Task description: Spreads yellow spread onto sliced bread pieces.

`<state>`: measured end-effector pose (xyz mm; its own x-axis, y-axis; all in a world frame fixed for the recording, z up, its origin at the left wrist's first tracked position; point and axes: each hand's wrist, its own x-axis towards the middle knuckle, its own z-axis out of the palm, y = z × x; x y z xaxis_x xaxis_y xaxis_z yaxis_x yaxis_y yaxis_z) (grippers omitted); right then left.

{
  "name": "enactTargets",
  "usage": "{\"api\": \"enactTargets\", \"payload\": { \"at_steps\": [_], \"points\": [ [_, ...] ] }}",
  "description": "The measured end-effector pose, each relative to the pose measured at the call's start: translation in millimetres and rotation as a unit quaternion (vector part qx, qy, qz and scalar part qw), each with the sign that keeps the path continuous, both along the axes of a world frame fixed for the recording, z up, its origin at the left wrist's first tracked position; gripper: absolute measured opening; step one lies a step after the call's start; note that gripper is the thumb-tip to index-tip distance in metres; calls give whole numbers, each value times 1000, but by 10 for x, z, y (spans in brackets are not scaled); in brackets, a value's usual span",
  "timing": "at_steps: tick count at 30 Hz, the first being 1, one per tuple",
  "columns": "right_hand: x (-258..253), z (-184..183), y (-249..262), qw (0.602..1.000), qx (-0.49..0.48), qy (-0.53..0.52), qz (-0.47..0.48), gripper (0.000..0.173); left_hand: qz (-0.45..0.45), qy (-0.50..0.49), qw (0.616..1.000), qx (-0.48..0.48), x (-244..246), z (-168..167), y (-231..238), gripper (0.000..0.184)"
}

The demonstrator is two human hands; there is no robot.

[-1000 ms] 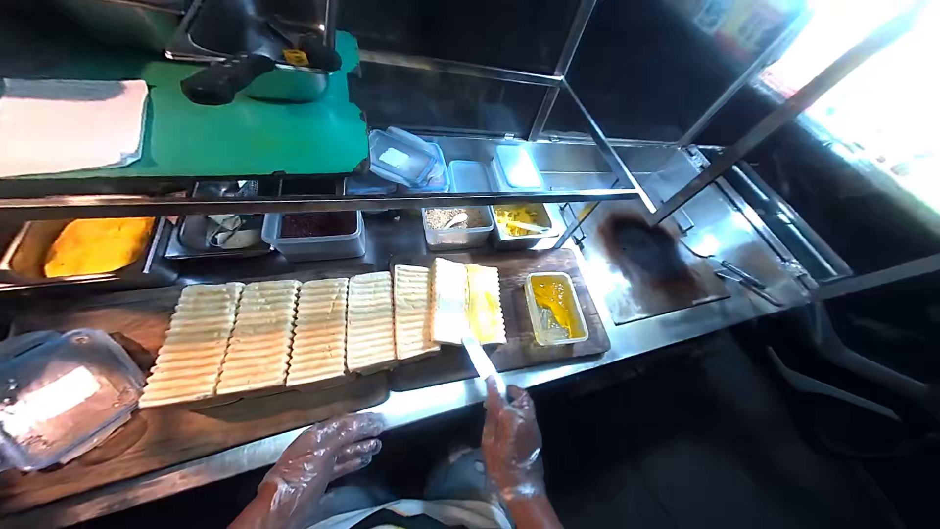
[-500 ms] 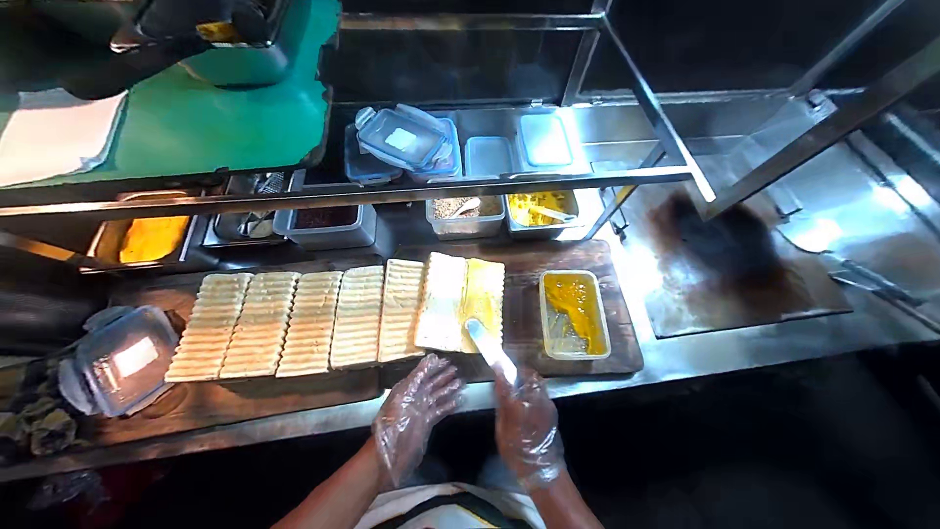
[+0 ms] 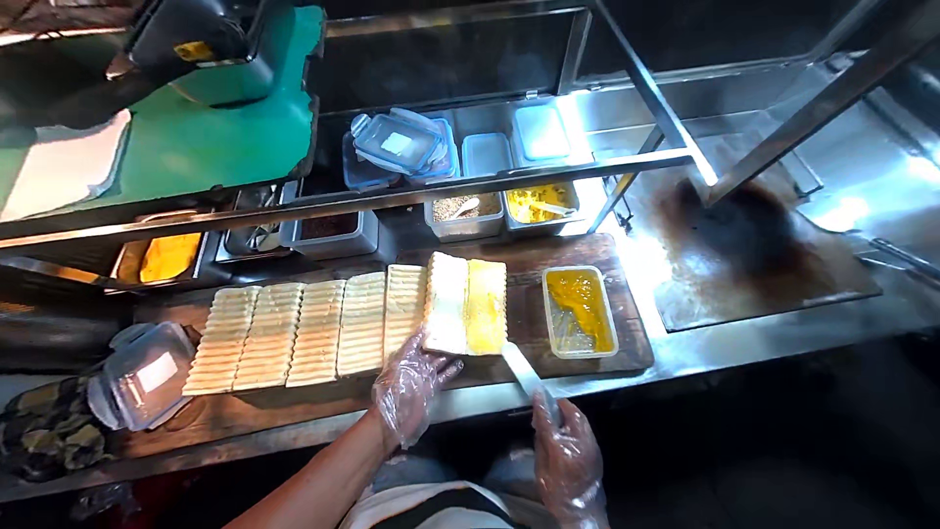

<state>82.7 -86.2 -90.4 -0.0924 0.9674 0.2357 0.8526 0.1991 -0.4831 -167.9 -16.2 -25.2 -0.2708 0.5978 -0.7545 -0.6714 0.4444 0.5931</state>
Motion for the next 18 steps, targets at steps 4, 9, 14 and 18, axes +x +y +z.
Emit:
{"api": "enactTargets", "payload": {
  "at_steps": [4, 9, 14, 18],
  "points": [
    [-289, 395, -102, 982, -41, 185, -25, 33, -51, -50, 997, -15, -209, -13, 103, 44],
    [-1575, 689, 725, 773, -339, 518, -140, 21, -118, -34, 992, 21, -278, -134, 42, 39],
    [-1539, 893, 163, 558, -503, 621, -224, 10, -161, -31, 985, 50, -410, -172, -22, 31],
    [-1617, 821, 271, 904, -297, 280, -130, 38, -172, -67, 979, 86, -410, -263, -31, 38]
  ]
}}
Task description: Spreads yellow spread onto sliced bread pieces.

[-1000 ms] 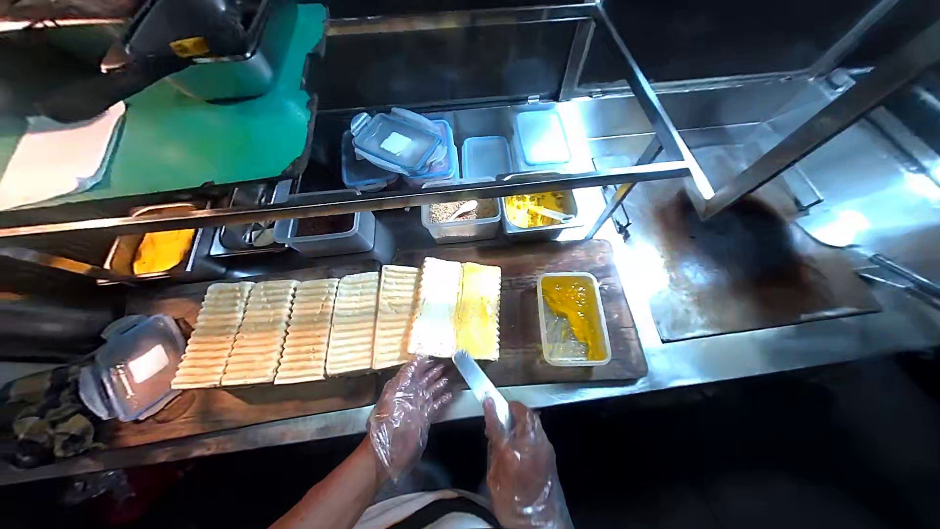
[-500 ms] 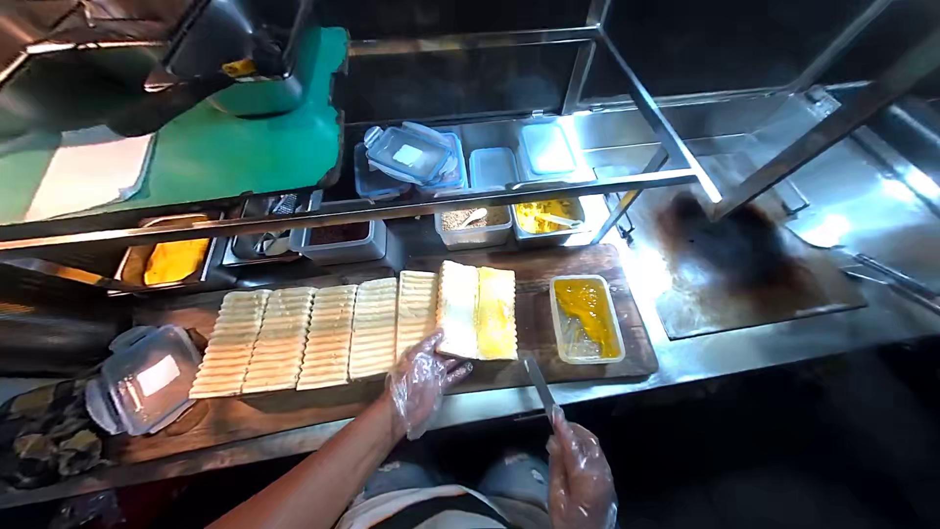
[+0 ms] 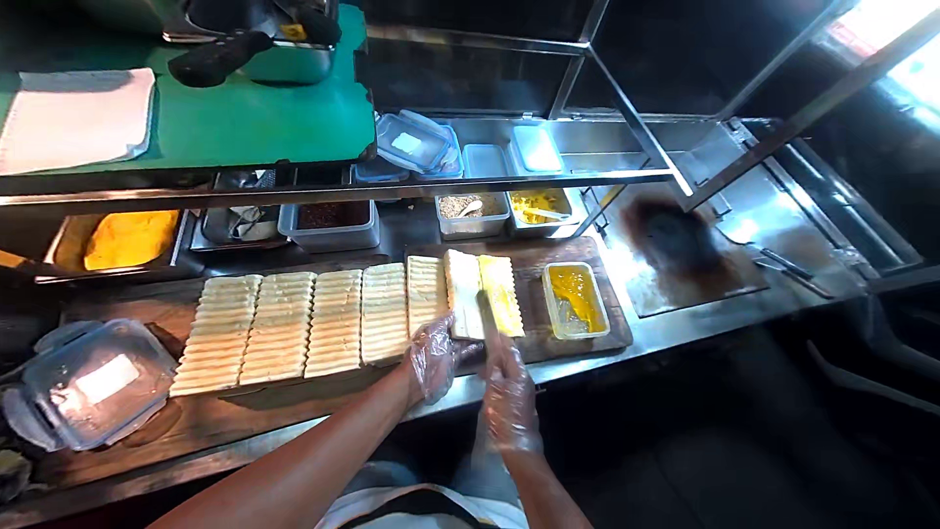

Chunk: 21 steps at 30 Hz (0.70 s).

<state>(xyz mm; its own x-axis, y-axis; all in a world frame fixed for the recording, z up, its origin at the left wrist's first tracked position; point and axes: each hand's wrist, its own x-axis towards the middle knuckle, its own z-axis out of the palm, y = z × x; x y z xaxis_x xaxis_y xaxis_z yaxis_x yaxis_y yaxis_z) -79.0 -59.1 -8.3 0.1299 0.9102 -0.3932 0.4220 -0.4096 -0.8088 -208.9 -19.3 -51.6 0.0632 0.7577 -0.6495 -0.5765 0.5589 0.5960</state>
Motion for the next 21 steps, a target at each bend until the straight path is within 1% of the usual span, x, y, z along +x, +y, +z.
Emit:
{"api": "enactTargets", "payload": {
  "at_steps": [1, 2, 3, 4, 5, 6, 7, 8, 9, 10, 11, 12, 13, 14, 15, 16, 17, 18, 19, 20, 21],
  "points": [
    [-71, -47, 86, 987, 5, -137, 89, 45, -5, 11, 1000, -8, 16, 9, 14, 40],
    [-156, -60, 106, 954, -34, -243, 173, 51, -11, 42, 999, -23, 41, 40, 24, 41],
    [-226, -21, 70, 919, -74, -306, 236, 56, -19, 77, 996, -34, 55, 67, 45, 39],
    [-232, 46, -21, 898, -93, -335, 270, 57, -25, 102, 994, -41, 56, 72, 55, 38],
    [-139, 108, -150, 895, -82, -340, 277, 58, -27, 120, 992, -41, 68, 63, 48, 36],
    [57, 148, -276, 909, -42, -320, 263, 54, -29, 133, 990, -34, 74, 71, 35, 35],
    [335, 162, -363, 936, 11, -264, 232, 49, -24, 141, 989, -22, 92, 97, 36, 34],
    [676, 138, -401, 960, 75, -188, 191, 43, -6, 146, 989, -6, 131, 136, 54, 35],
    [1038, 92, -372, 975, 136, -96, 148, 41, -3, 168, 986, 22, 171, 190, 82, 38],
    [1373, 64, -270, 978, 184, -13, 94, 42, 2, 215, 975, 54, 230, 255, 139, 40],
    [1667, 59, -105, 975, 217, 42, 33, 44, 20, 247, 965, 90, 300, 316, 219, 41],
    [1947, 44, 99, 972, 226, 60, -20, 45, 23, 293, 947, 131, 365, 356, 307, 43],
    [2217, 5, 335, 974, 215, 48, -51, 46, 15, 360, 918, 164, 440, 384, 423, 45],
    [2457, -77, 594, 978, 199, 26, -63, 48, -12, 452, 874, 180, 525, 396, 574, 47],
    [2676, -197, 856, 982, 179, 8, -57, 50, -57, 550, 813, 181, 634, 405, 750, 50],
    [2867, -334, 1101, 987, 157, -1, -42, 50, -123, 640, 740, 169, 759, 364, 914, 57],
    [3019, -470, 1316, 991, 129, -3, -24, 47, -196, 707, 663, 147, 903, 277, 1037, 68],
    [3129, -620, 1498, 995, 103, 4, -6, 43, -276, 749, 593, 104, 1050, 176, 1131, 79],
    [3189, -752, 1634, 996, 81, 24, 15, 39, -346, 762, 545, 56, 1178, 86, 1179, 88],
    [3214, -852, 1728, 997, 61, 44, 35, 38, -383, 763, 520, 17, 1282, 47, 1199, 93],
    [3207, -909, 1796, 996, 34, 59, 49, 38, -396, 765, 508, -14, 1357, 65, 1217, 94]
  ]
}}
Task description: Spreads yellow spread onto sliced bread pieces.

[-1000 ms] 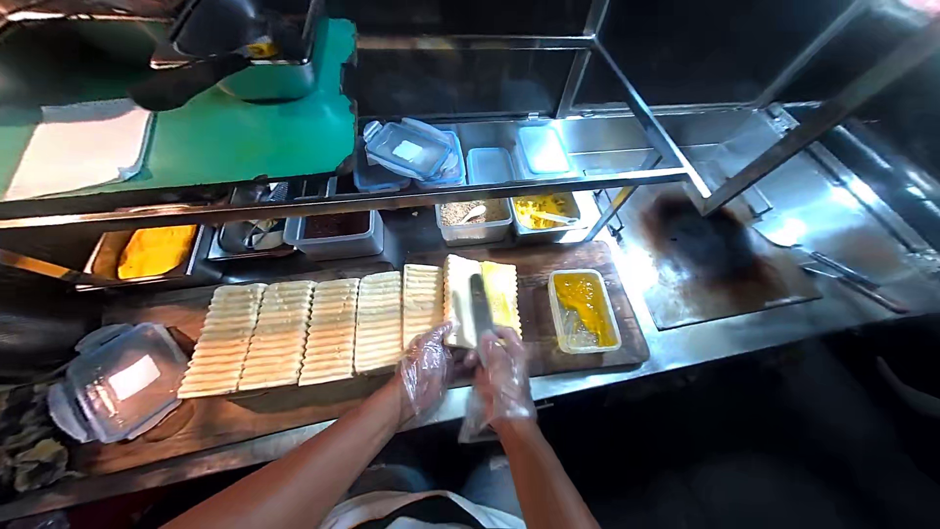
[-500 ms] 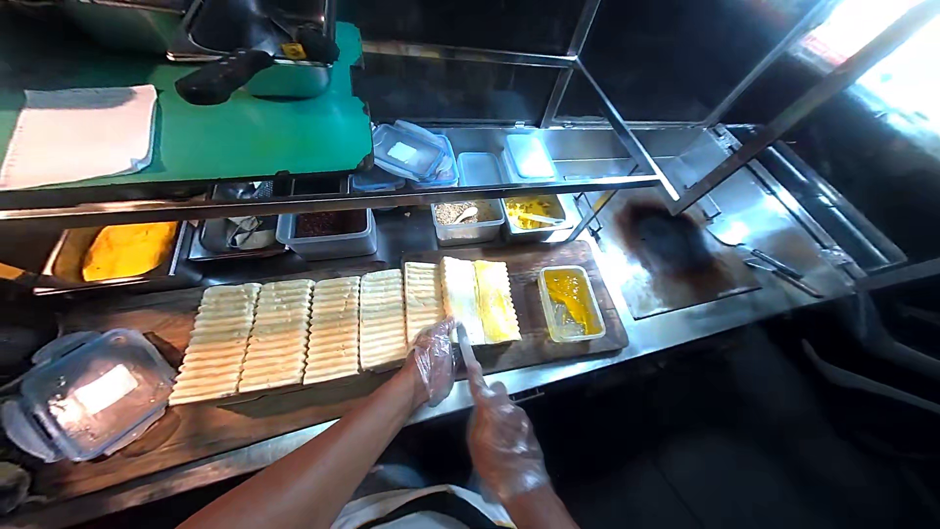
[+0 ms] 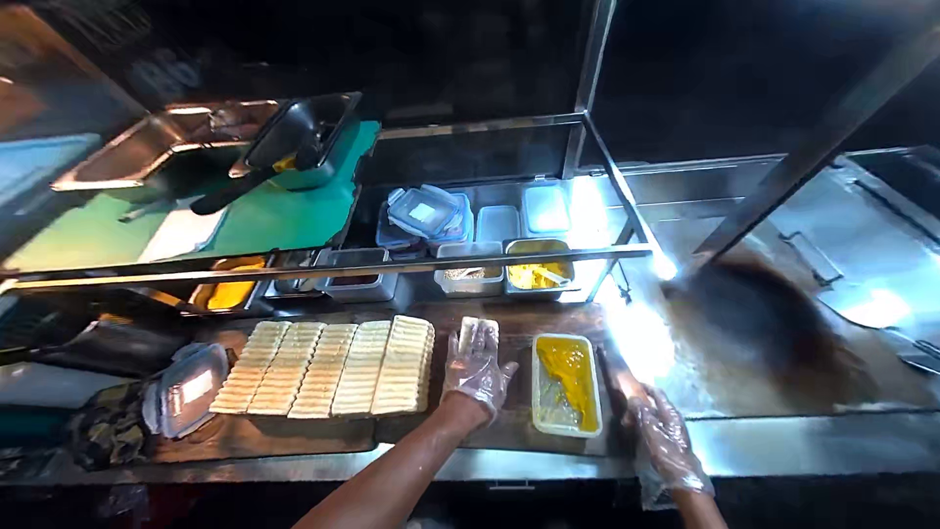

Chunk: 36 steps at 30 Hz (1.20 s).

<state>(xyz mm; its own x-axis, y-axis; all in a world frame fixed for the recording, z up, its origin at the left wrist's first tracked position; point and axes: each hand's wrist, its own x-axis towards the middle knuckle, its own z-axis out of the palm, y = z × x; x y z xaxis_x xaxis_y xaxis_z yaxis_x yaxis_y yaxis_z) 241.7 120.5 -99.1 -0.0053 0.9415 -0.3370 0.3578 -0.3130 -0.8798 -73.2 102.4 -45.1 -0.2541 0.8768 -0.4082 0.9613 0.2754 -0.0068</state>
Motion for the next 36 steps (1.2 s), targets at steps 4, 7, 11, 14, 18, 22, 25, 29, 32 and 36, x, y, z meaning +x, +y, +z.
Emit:
{"api": "enactTargets", "payload": {
  "at_steps": [4, 7, 11, 14, 18, 22, 25, 29, 32, 36],
  "points": [
    [-38, 97, -69, 985, -115, -106, 74, 56, 26, 14, 999, -27, 78, -26, -43, 93],
    [-1, 531, -148, 927, -122, -310, 174, 65, 30, -56, 997, -33, -65, 152, -220, 83],
    [-199, 571, -380, 981, 125, -55, 139, 54, 191, -108, 952, 215, -492, 290, -1235, 58],
    [-1294, 590, -466, 953, 63, 264, 131, 60, 411, -141, 854, 286, -1131, 343, -1813, 45],
    [-2593, 45, -285, 991, 26, -9, 134, 67, 542, -115, 734, 393, -2128, 475, -2129, 33],
    [-3134, -129, -378, 986, 22, 29, 166, 68, 533, -32, 772, 344, -3125, 545, -2272, 35],
    [-3129, -79, -266, 990, 58, 84, 93, 57, 479, -91, 823, 292, -3848, 387, -2279, 38],
    [-3212, -159, -137, 993, 61, 43, 91, 56, 412, -176, 879, 162, -4295, 294, -2020, 53],
    [-3311, -64, -237, 994, 23, 52, 89, 55, 357, -180, 915, 59, -4420, 155, -1801, 86],
    [-3050, -142, -230, 981, 16, 183, 56, 59, 318, -192, 929, 2, -4471, 127, -1687, 96]
  ]
}}
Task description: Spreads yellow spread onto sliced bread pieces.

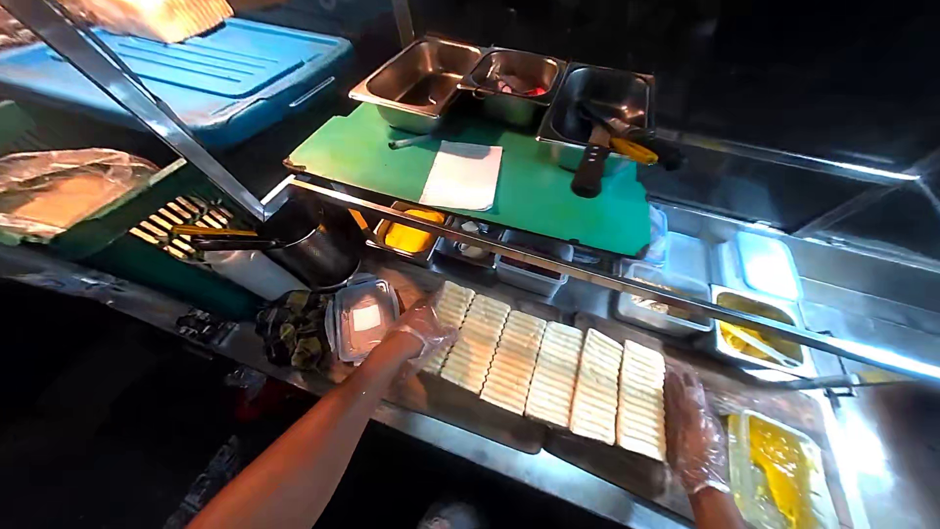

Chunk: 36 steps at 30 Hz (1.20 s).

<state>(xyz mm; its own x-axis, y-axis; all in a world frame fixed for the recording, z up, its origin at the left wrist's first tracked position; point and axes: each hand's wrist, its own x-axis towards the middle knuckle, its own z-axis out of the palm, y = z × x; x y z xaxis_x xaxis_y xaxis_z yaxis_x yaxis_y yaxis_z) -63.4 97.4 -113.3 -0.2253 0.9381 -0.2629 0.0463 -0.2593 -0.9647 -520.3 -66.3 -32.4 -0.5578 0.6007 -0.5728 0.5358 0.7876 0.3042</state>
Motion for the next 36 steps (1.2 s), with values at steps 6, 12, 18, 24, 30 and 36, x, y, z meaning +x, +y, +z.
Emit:
{"api": "enactTargets", "payload": {
  "at_steps": [6, 12, 18, 24, 30, 36],
  "points": [
    [-82, 47, -119, 997, 12, -61, 34, 54, -43, -3, 998, 55, -157, -173, 66, 126],
    [52, 146, -354, 997, 25, -46, -60, 55, -22, 99, 995, 23, -180, 4, -102, 114],
    [240, 490, -874, 986, 77, -74, -126, 60, -99, 130, 977, 139, 254, 285, -168, 59],
    [535, 654, -1277, 985, 135, -70, -86, 58, -63, 56, 992, 91, 713, -111, 42, 109],
    [1361, 411, -1952, 976, 169, -109, -85, 51, -64, 54, 991, 104, 740, -211, 0, 121],
    [1868, 159, -2749, 983, 76, -150, -69, 44, 74, -136, 956, 250, 422, -109, -322, 82]
  ]
}}
